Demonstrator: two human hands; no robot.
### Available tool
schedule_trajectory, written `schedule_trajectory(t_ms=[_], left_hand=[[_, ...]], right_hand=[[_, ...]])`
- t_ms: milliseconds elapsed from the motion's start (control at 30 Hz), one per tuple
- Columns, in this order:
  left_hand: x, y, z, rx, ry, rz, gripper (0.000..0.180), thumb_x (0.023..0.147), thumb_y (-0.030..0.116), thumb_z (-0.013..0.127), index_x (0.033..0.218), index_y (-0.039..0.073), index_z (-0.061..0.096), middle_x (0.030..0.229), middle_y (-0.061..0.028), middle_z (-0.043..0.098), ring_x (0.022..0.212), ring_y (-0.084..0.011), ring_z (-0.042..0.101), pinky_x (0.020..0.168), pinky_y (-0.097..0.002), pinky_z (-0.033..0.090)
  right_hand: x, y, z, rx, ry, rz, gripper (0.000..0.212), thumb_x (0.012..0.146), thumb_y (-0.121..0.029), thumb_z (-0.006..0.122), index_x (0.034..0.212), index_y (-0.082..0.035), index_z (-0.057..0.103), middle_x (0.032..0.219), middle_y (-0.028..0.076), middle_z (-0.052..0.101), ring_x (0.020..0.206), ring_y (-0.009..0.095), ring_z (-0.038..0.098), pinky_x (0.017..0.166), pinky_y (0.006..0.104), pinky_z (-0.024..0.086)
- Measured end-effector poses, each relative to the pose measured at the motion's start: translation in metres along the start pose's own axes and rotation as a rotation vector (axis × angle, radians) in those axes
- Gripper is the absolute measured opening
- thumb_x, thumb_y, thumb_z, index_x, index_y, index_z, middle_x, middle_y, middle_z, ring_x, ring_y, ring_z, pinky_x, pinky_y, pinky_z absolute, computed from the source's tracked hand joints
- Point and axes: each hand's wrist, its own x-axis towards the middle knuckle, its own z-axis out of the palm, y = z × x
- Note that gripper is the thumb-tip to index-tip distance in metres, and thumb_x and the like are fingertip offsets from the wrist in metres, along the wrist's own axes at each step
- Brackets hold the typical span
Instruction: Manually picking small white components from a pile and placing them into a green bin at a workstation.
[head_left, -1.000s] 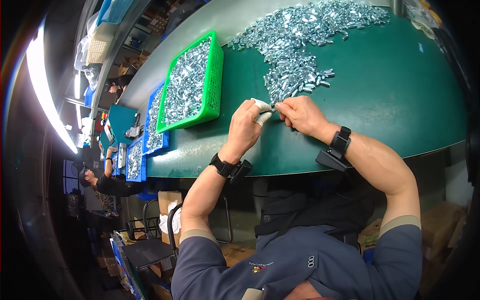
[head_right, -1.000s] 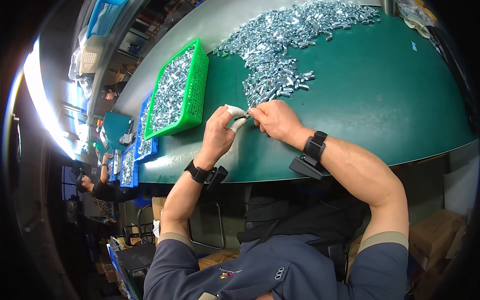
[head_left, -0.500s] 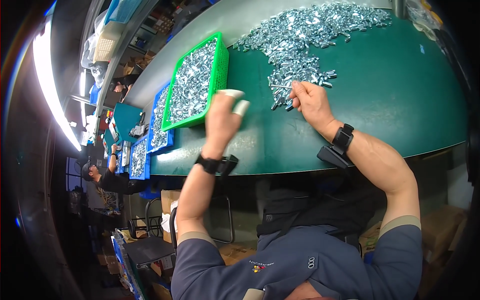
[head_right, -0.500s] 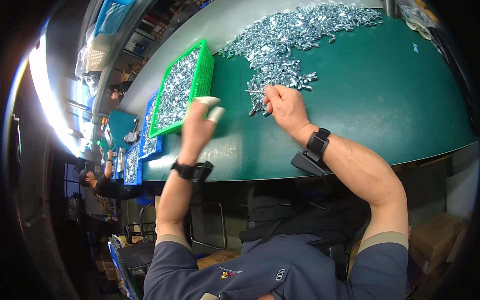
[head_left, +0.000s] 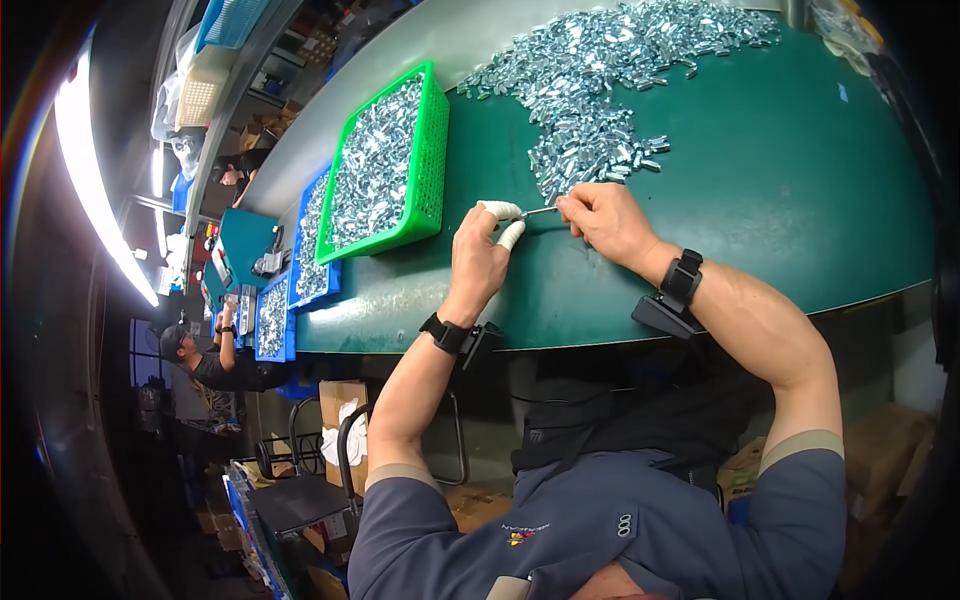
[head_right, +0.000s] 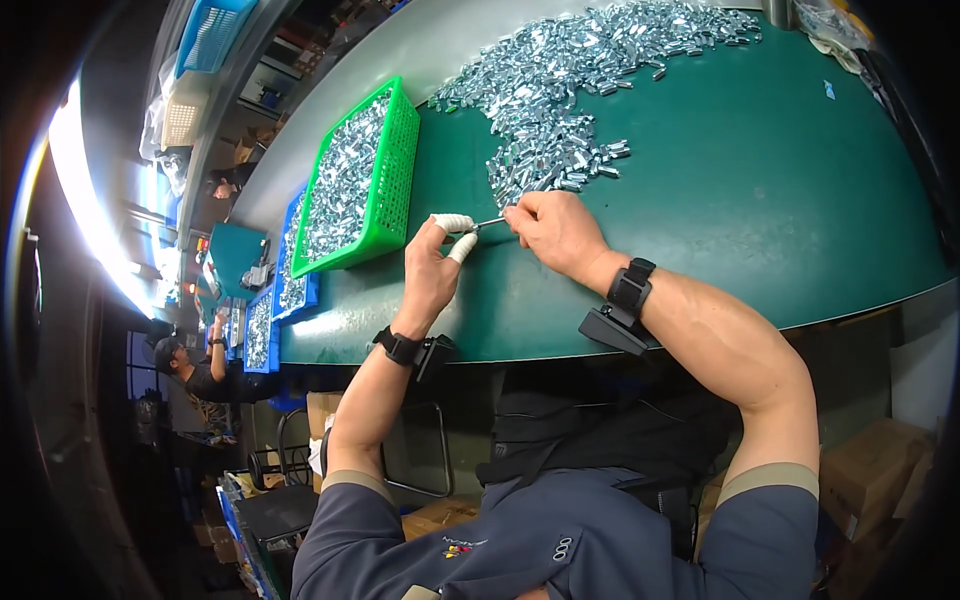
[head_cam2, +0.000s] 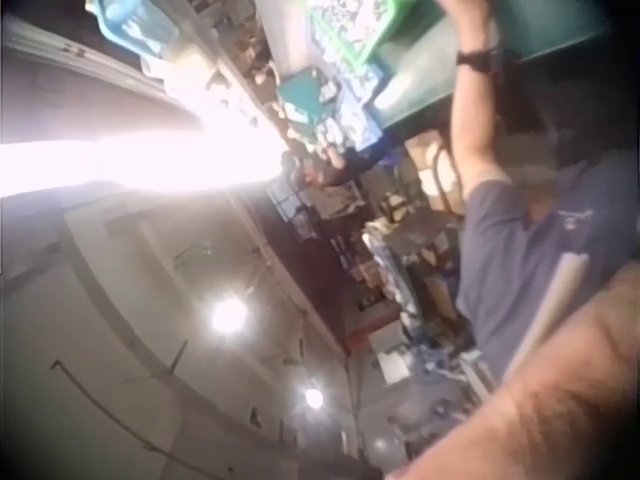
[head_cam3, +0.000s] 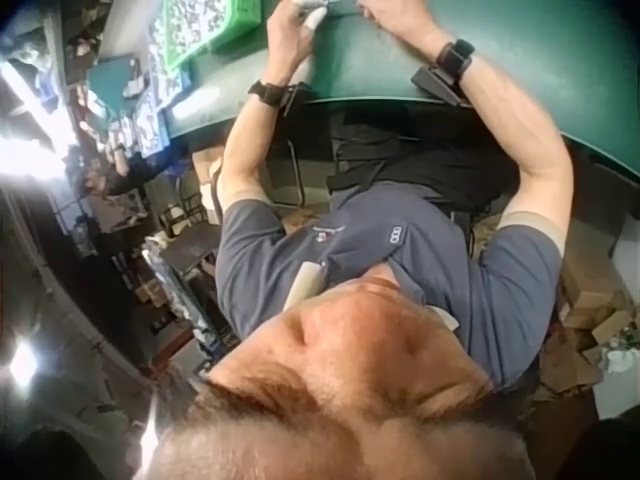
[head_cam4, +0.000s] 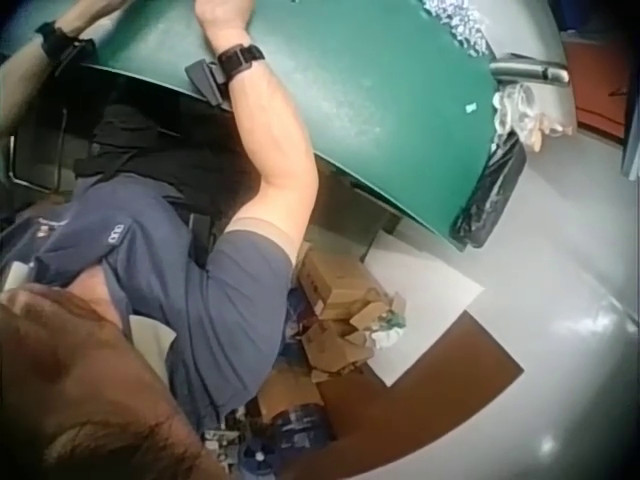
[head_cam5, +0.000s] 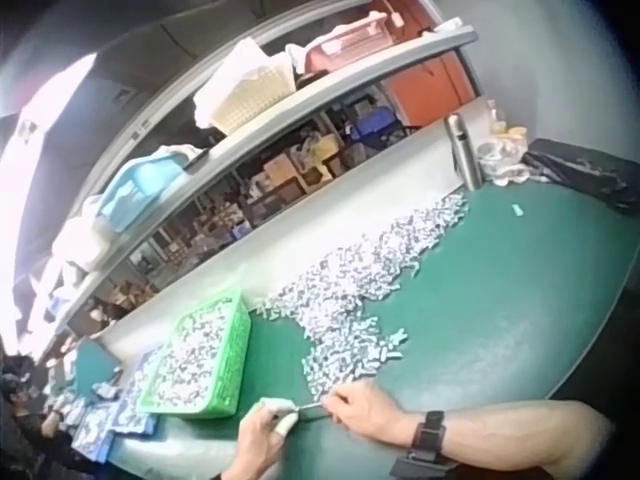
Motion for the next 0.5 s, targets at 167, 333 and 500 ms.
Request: schedule_trajectory(t_ms=[167, 333, 500], left_hand=[[0.000, 0.005, 0.002, -0.050, -0.007, 0.103, 0.017, 0.083, 0.000, 0.078, 0.098, 0.002, 0.070, 0.096, -0.0117, 0.070, 0.089, -0.0314, 0.067, 0.078, -0.0387, 0.054], [0.001, 0.016, 0.006, -0.029, -0.062, 0.176, 0.017, 0.083, 0.000, 0.078, 0.098, 0.003, 0.070, 0.095, -0.0119, 0.068, 0.088, -0.0328, 0.065, 0.077, -0.0402, 0.053], [0.002, 0.019, 0.005, -0.037, -0.070, 0.214, 0.017, 0.082, 0.000, 0.078, 0.097, 0.003, 0.069, 0.094, -0.0122, 0.067, 0.088, -0.0345, 0.064, 0.076, -0.0411, 0.053]], right_hand=[[-0.001, -0.002, 0.000, -0.021, -0.048, -0.006, 0.040, 0.102, -0.030, 0.060, 0.076, -0.001, 0.069, 0.061, 0.004, 0.065, 0.053, 0.013, 0.059, 0.053, 0.0307, 0.047], [-0.005, -0.006, 0.001, -0.004, -0.112, 0.059, 0.044, 0.102, -0.033, 0.059, 0.074, -0.001, 0.070, 0.059, 0.007, 0.066, 0.052, 0.018, 0.062, 0.055, 0.0351, 0.049], [-0.005, -0.006, 0.003, -0.012, -0.144, 0.066, 0.046, 0.103, -0.034, 0.058, 0.073, -0.002, 0.070, 0.058, 0.006, 0.066, 0.051, 0.018, 0.061, 0.054, 0.0346, 0.049]])
